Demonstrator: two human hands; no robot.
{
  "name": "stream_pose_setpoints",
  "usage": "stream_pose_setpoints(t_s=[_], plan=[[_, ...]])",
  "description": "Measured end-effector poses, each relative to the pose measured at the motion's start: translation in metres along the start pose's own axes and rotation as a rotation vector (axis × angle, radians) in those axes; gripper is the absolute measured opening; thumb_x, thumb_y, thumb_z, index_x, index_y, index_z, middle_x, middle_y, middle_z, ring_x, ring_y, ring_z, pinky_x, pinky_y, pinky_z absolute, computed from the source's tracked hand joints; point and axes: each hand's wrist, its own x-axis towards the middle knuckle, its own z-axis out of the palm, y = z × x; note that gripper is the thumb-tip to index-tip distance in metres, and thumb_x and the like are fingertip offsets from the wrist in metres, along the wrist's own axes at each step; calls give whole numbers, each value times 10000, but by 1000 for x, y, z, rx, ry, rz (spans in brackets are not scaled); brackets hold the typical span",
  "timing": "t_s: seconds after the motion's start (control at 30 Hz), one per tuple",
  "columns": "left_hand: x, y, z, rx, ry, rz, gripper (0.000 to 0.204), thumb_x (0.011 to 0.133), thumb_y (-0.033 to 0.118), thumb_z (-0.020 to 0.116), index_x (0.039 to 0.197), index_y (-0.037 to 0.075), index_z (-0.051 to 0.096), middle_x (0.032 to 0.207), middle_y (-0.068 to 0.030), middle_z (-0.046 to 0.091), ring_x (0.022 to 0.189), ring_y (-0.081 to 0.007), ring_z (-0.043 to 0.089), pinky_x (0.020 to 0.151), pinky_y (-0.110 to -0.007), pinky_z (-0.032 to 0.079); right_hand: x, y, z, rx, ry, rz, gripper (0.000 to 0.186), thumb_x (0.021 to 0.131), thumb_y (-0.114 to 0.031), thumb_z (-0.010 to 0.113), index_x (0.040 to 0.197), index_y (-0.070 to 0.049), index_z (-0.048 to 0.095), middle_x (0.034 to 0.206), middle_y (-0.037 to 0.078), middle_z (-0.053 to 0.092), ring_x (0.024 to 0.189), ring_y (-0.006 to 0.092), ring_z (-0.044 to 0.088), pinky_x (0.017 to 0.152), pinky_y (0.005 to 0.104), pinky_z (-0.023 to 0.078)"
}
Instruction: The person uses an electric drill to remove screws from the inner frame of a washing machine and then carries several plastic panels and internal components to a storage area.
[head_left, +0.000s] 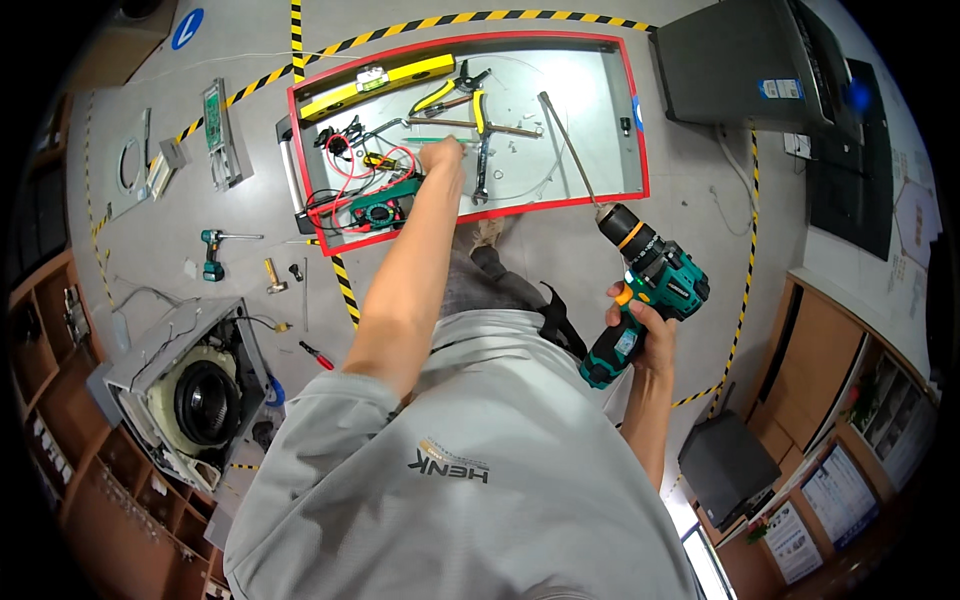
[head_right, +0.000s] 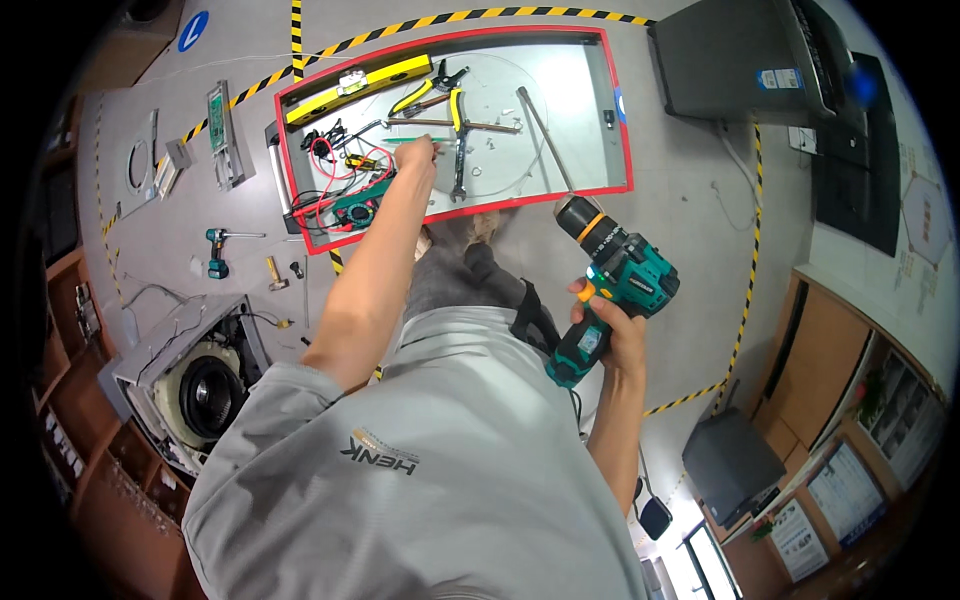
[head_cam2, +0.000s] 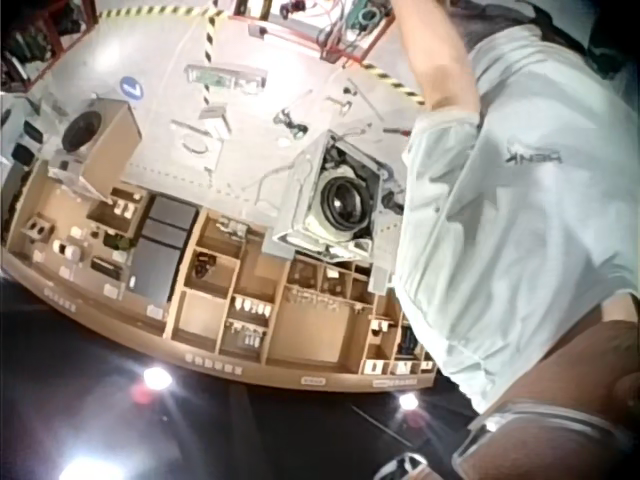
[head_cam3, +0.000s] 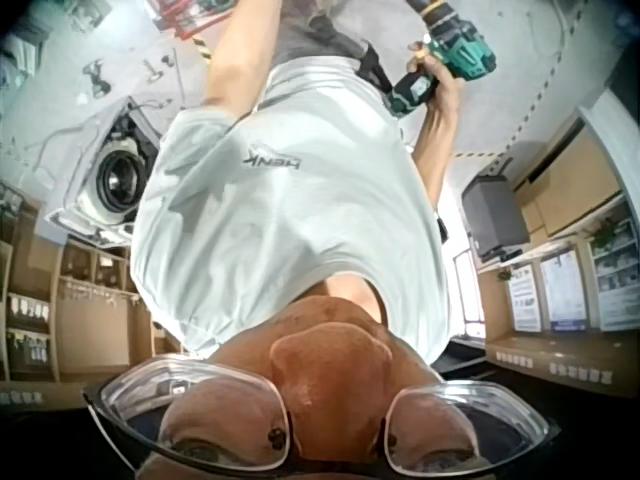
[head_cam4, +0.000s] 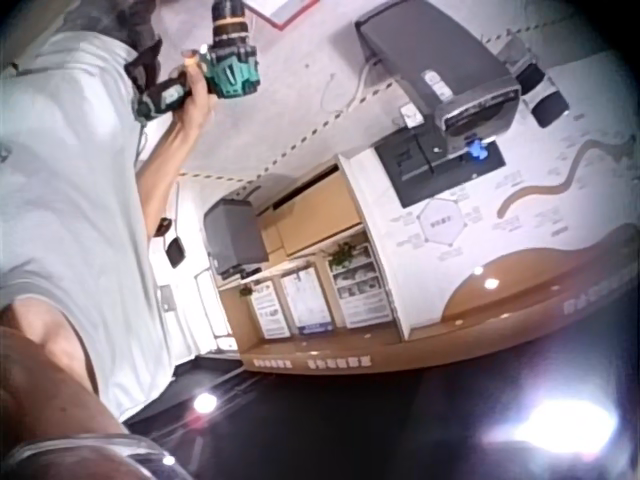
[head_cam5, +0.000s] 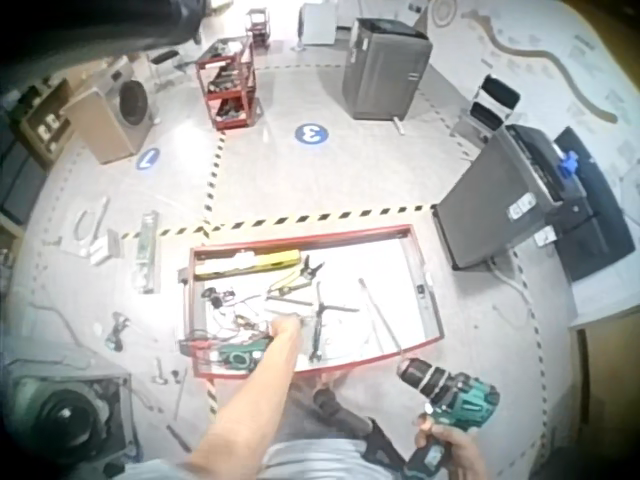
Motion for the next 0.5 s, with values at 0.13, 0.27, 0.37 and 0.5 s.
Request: stream_pose_setpoints(t_s=[0.13, 0.27, 0.37, 0.5], plan=[[-132, 28, -36, -435, -572, 202, 165, 940, 182, 556, 993, 27, 532, 897, -111, 666, 780, -169, 630, 651, -310, 520, -11, 1, 5, 48, 1, -51, 492, 717, -84, 640, 1177, 13, 495, 911, 169, 613, 609, 204, 582, 565, 295, 495], [-239, 60, -78, -421, -864, 423, 204, 956, 221, 535, 1026, 35, 488, 964, -152, 656, 807, -182, 638, 724, -324, 527, -28, -12, 29, 39, -3, -106, 542, 691, -130, 667, 1184, 14, 494, 866, 163, 612, 562, 204, 571, 525, 287, 483], [-285, 71, -105, -444, -963, 458, 201, 963, 218, 520, 1048, 42, 475, 982, -189, 653, 819, -194, 654, 746, -323, 542, -41, -15, 46, 56, -43, -157, 619, 649, -178, 686, 1197, 26, 484, 805, 153, 610, 486, 190, 535, 487, 301, 464], [-311, 77, -131, -503, -1034, 536, 188, 972, 215, 500, 1078, 65, 459, 994, -222, 648, 844, -218, 668, 760, -325, 552, -57, -14, 68, 88, -107, -205, 602, 617, -221, 694, 1122, 54, 513, 751, 129, 592, 474, 181, 530, 484, 292, 449]])
